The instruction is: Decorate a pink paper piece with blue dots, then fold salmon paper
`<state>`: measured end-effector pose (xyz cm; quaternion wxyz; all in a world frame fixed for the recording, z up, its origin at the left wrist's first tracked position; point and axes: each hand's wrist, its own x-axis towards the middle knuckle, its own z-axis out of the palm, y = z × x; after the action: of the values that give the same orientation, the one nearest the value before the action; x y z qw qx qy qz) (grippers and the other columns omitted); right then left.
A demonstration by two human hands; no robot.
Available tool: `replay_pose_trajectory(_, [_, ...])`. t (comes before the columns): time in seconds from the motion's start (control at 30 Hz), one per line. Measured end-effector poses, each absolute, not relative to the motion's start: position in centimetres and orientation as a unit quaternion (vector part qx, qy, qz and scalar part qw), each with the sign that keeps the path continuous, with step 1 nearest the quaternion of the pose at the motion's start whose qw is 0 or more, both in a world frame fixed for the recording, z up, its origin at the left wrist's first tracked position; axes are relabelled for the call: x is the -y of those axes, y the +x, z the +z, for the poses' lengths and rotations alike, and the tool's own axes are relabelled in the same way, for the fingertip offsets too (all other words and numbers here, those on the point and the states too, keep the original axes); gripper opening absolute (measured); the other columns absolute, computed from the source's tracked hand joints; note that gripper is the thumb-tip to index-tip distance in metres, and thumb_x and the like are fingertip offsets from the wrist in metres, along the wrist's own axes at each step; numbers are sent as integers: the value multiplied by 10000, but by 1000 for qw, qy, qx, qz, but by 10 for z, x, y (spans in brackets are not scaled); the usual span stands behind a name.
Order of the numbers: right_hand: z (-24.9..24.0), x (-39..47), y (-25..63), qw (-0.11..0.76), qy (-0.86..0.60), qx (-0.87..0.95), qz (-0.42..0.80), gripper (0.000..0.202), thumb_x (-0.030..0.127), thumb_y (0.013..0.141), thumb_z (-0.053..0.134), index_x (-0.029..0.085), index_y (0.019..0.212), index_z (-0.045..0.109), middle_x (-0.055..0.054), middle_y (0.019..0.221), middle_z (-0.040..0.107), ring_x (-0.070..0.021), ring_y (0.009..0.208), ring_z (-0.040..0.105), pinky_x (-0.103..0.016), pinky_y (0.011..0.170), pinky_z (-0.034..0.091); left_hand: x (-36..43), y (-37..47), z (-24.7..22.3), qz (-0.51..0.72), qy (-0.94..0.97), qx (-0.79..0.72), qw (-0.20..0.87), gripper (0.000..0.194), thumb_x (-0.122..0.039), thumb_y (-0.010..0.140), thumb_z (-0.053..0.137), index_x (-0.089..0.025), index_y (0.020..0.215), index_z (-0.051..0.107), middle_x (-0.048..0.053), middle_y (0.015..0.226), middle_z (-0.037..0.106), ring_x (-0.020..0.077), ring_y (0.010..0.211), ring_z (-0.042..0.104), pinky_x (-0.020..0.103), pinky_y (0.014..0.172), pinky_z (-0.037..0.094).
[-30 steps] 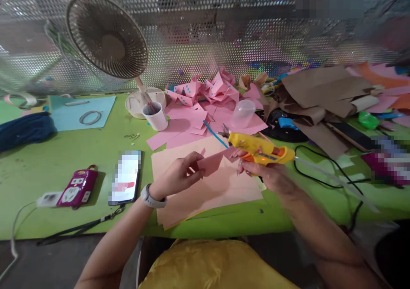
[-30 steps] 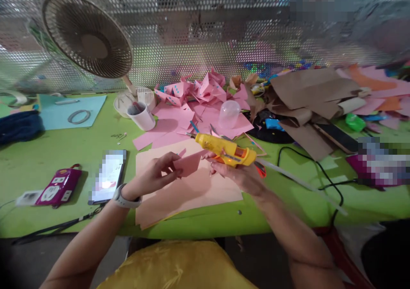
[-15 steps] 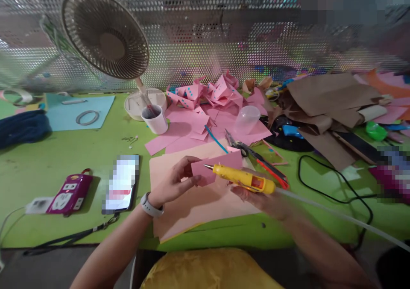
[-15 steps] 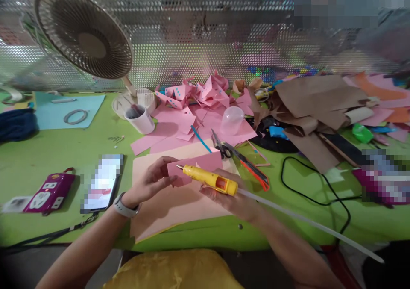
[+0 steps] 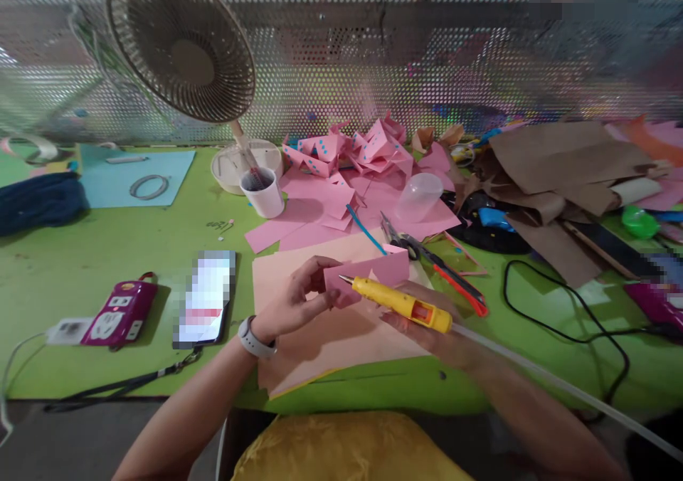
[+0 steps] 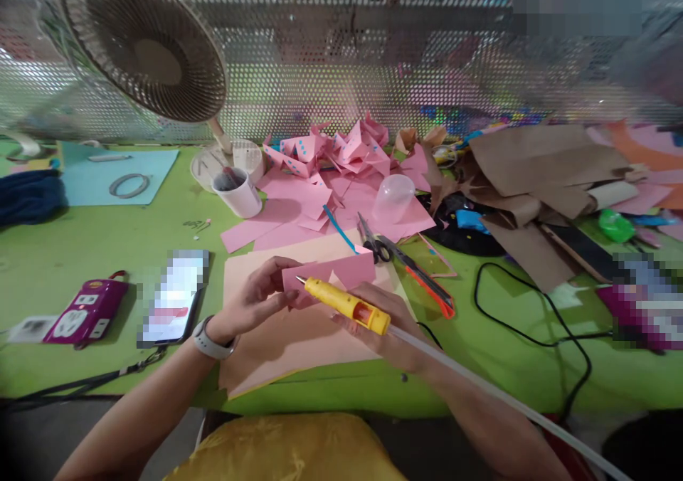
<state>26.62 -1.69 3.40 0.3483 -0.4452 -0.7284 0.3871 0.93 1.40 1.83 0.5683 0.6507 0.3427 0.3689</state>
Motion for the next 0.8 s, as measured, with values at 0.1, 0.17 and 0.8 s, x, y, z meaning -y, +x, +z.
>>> replay_pose_trajectory(0.1, [33, 17, 266, 350, -441, 741, 365, 119, 309, 860, 699, 237, 932, 637, 14, 833, 640, -143, 731, 621, -242, 641, 480, -13, 10, 20, 371, 663, -340, 554, 347, -340, 950, 591, -167, 1235, 494, 43, 884, 616, 117, 704, 616, 261, 640, 517])
replay_pose_trajectory(0.17, [32, 17, 265, 349, -431, 750, 361, 117, 296, 858, 705, 253, 945, 641, 24, 838, 649, -138, 731, 628, -234, 643, 483, -13, 11, 21, 372, 671, -336, 546, 337, -319, 955, 584, -169, 1242, 493, 42, 901, 609, 110, 704, 614, 257, 644, 519])
replay_pose_trajectory(0.8, [38, 15, 266, 341, -405, 760, 376, 205, 259, 845, 702, 288, 1035, 630, -1, 934, 700, -178, 804, 676, -273, 711, 520, -11, 11, 21, 371, 752, -347, 420, 363, -228, 945, 545, -175, 1299, 484, 34, 872, 597, 114, 687, 567, 248, 626, 485])
